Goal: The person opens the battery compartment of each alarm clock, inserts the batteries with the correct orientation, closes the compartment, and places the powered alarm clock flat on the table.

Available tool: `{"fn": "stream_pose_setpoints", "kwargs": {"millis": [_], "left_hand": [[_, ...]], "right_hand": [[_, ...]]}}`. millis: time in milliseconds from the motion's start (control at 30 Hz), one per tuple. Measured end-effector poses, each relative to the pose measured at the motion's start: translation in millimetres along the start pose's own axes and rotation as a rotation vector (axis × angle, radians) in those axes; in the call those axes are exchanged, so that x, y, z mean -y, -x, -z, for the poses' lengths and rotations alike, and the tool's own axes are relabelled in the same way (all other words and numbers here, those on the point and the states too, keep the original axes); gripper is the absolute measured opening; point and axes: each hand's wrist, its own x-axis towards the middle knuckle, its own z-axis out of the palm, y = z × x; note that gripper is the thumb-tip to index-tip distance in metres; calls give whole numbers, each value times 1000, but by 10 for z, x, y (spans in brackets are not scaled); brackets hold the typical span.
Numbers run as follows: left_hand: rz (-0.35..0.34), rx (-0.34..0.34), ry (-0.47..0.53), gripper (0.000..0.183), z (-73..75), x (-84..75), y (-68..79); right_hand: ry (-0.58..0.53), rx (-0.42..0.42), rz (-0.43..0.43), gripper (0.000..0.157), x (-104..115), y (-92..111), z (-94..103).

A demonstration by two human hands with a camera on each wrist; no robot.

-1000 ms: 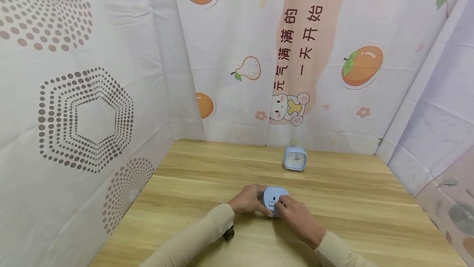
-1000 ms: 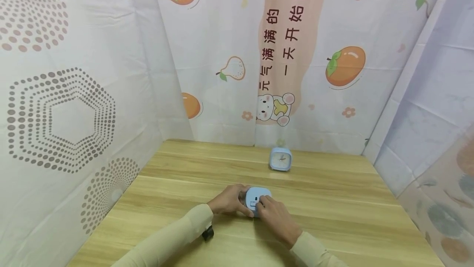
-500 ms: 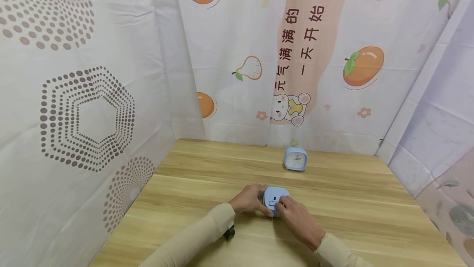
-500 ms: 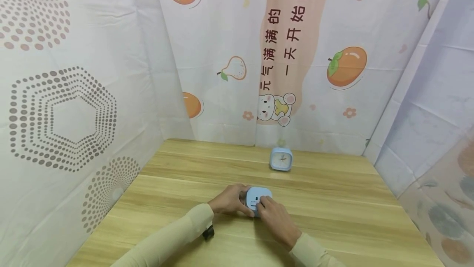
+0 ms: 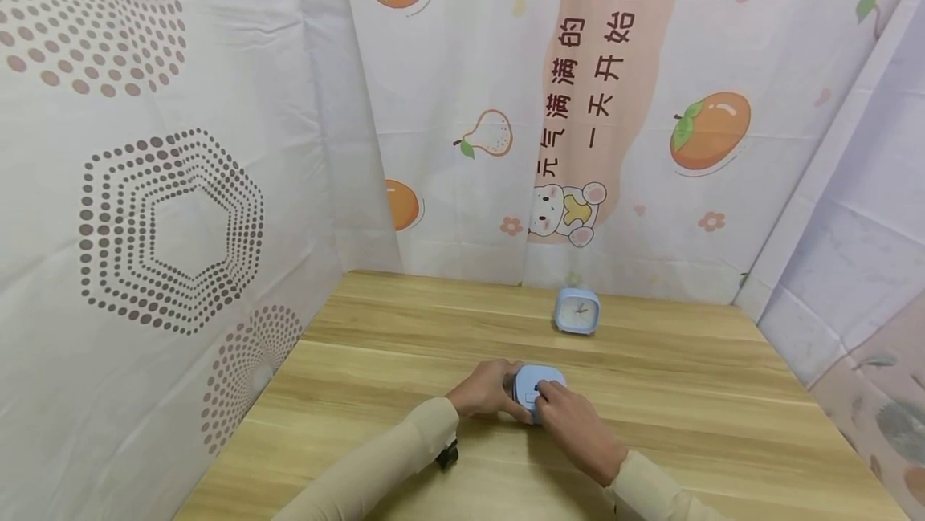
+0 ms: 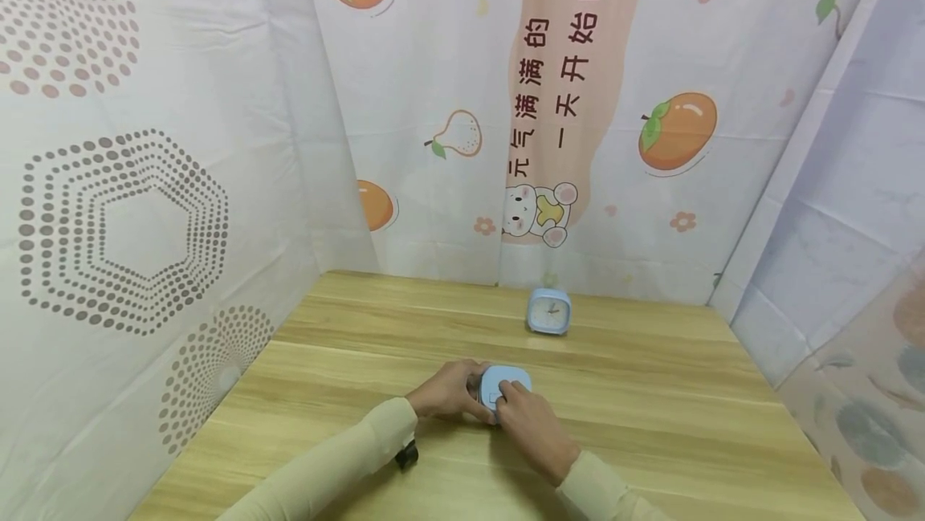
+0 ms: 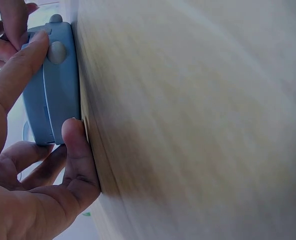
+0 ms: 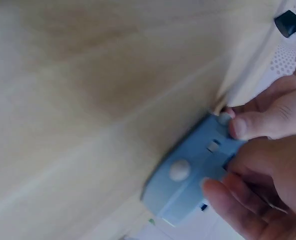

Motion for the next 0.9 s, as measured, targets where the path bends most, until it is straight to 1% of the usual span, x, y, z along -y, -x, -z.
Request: {"fn": "stream_pose_setpoints", "kwargs": {"millis": [100,200,367,467,533,633,733,833,900], "left_hand": [[3,-5,10,83,1,-6,1],[19,-8,9,85,5,-12,15],[19,-4,12,84,10,-14,27],[-3,-2,18,79,16,-10,22],[-14,-3,13,78,22,-7,14],[-26,-2,4,79,30,0,-1],[-24,-3,-11,83,30,6,-13],[-13,-3,-27,88,27,5,-18],[-6,-2,-31,91,30,-2,-24]], "right_hand": [[-2,31,13,16,-5,-26,36],[-43,72,-2,14,-26,-39,74],[-194,149,-72,11,-91,-40,118],[-283,159,-96,11,-130,-17,140],[-310,151,-102,15,-147,6,155],[-322,133,-109,19,-150,32,175],[-312,126,-118,23,-133,51,182],[-273,133,-99,27,-104,77,186],[-221,130,-66,30,-85,102,184]]}}
